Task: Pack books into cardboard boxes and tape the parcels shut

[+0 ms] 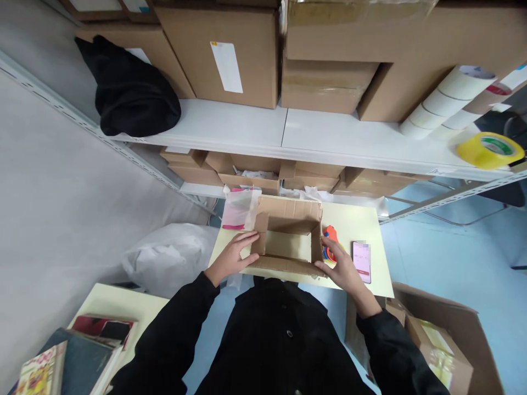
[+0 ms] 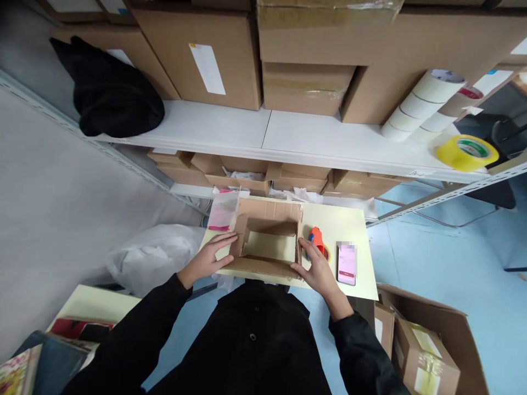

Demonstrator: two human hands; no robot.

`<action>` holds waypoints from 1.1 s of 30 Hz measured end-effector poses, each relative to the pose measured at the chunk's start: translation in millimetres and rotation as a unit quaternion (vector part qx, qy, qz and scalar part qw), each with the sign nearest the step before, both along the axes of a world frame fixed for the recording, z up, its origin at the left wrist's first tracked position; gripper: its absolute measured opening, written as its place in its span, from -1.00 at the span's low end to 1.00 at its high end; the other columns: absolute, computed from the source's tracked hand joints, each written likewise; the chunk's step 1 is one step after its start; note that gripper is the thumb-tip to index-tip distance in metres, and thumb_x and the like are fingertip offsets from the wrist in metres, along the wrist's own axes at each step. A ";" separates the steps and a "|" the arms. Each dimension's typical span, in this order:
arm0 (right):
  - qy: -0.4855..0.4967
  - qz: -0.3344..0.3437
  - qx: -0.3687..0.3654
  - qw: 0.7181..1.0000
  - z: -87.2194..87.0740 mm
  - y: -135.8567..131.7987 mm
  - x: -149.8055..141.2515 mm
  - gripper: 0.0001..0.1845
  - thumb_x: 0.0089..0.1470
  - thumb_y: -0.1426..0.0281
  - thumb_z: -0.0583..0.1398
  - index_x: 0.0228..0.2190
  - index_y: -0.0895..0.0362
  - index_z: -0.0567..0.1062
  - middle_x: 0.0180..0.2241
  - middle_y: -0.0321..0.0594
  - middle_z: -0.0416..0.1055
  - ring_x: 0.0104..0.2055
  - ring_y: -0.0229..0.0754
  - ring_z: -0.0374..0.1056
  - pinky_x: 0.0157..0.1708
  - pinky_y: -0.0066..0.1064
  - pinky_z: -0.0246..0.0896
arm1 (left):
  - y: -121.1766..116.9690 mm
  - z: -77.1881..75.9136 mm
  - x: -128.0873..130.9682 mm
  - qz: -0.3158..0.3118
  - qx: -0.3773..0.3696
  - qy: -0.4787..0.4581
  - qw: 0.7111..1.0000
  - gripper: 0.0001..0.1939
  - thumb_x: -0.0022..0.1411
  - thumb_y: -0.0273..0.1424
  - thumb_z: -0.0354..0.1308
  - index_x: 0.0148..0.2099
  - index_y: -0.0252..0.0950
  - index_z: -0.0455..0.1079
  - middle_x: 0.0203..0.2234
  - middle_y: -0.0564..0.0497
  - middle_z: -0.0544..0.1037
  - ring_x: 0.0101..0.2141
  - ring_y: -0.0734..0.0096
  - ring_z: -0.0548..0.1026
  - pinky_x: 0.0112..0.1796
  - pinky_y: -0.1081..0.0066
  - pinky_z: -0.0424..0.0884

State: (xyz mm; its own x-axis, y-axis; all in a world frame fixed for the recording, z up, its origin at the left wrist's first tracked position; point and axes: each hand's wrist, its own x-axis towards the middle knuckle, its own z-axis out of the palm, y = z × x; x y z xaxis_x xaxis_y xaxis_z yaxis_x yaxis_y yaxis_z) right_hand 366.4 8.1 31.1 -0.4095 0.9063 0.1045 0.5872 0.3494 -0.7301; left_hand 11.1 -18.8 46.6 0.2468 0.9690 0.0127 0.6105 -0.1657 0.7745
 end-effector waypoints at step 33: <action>-0.018 -0.076 -0.081 0.994 -27.5 48.8 16.6 0.00 -0.12 0.08 0.32 0.26 0.04 0.04 0.22 0.09 0.10 0.23 0.15 0.13 0.15 0.06 0.10 | 16.7 -57.4 5.3 0.156 0.101 -0.043 0.982 -0.40 0.20 -0.31 0.14 0.23 -0.24 0.05 0.02 -0.20 0.36 -0.07 0.26 0.46 -0.12 0.19 0.44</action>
State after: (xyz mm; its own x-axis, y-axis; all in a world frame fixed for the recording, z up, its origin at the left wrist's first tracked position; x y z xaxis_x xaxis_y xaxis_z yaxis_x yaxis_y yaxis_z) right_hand 383.0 56.9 3.5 -0.2680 0.9615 -0.0602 0.6511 0.1347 -0.7469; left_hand 16.4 -2.1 -10.9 -0.0718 0.9729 0.2196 0.5897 -0.1361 0.7960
